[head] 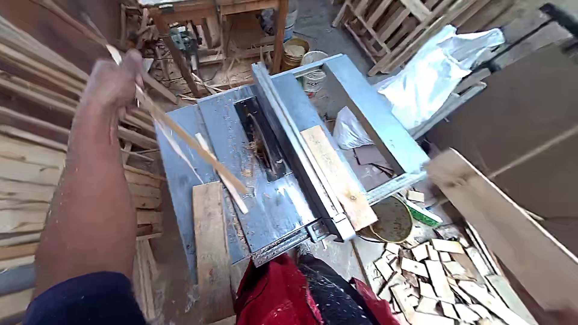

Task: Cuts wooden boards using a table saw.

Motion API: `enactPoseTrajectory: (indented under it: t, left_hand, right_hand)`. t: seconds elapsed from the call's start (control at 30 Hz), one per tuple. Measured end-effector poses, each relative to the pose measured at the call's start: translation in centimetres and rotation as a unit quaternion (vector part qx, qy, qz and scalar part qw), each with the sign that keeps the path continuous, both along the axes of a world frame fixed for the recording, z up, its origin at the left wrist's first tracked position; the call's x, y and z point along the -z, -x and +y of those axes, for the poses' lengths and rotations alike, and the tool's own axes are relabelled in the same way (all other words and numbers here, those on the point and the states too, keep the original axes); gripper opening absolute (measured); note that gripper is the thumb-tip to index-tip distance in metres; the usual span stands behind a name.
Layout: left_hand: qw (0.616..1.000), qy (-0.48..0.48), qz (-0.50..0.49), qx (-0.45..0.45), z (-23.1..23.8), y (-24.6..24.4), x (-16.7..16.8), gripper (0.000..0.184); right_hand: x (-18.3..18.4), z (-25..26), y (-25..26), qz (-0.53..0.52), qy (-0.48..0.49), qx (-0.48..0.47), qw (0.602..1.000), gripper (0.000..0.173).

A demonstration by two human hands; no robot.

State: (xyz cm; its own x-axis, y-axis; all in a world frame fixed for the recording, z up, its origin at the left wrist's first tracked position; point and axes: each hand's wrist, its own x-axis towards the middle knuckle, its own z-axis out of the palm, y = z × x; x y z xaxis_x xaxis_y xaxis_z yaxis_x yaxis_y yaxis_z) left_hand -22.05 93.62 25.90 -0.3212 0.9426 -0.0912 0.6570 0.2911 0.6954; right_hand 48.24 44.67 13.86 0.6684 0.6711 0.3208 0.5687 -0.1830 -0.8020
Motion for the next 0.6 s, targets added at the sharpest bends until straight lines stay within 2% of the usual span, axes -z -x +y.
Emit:
enactPoseTrajectory:
  t: [0.03,0.1,0.13,0.2,0.27,0.33,0.43,0.5,0.6]
  left_hand:
    - [0.999,0.046,-0.011,0.011,-0.3,-1.7,3.6,0.068]
    - [0.992,0.122,0.011,0.032,-0.9,-4.1,10.4,0.083]
    - [0.989,0.143,0.023,0.028,-1.5,-4.7,12.6,0.091]
    - [0.988,0.149,0.029,-0.006,-3.6,-4.6,14.6,0.102]
    - [0.994,0.1,0.027,-0.037,-7.1,-4.3,13.8,0.099]
    - [0.996,0.045,0.066,-0.049,-12.0,-4.1,11.4,0.093]
    - [0.99,0.02,0.114,-0.085,-21.3,-4.2,9.0,0.085]
    - [0.987,0.011,0.11,-0.118,-28.1,-5.6,8.0,0.072]
    - [0.981,0.012,0.11,-0.16,-36.7,-8.6,9.2,0.059]
  right_hand:
    - [-1.3,0.8,0.0,-0.077,0.034,-0.017,0.996,0.051]
    - [-3.4,4.7,1.3,-0.22,0.053,-0.046,0.973,0.053]
    - [-3.7,7.1,1.9,-0.267,0.044,-0.077,0.959,0.05]
    - [-3.8,11.5,3.7,-0.337,0.031,-0.167,0.926,0.045]
    - [-2.5,15.3,6.2,-0.377,0.013,-0.264,0.888,0.046]
    - [0.8,17.4,7.8,-0.39,0.005,-0.366,0.845,0.048]
    - [5.0,18.0,9.1,-0.375,0.074,-0.457,0.803,0.041]
    - [6.3,17.5,8.6,-0.329,0.089,-0.477,0.81,0.04]
    - [6.8,16.8,6.5,-0.148,0.083,-0.473,0.865,0.055]
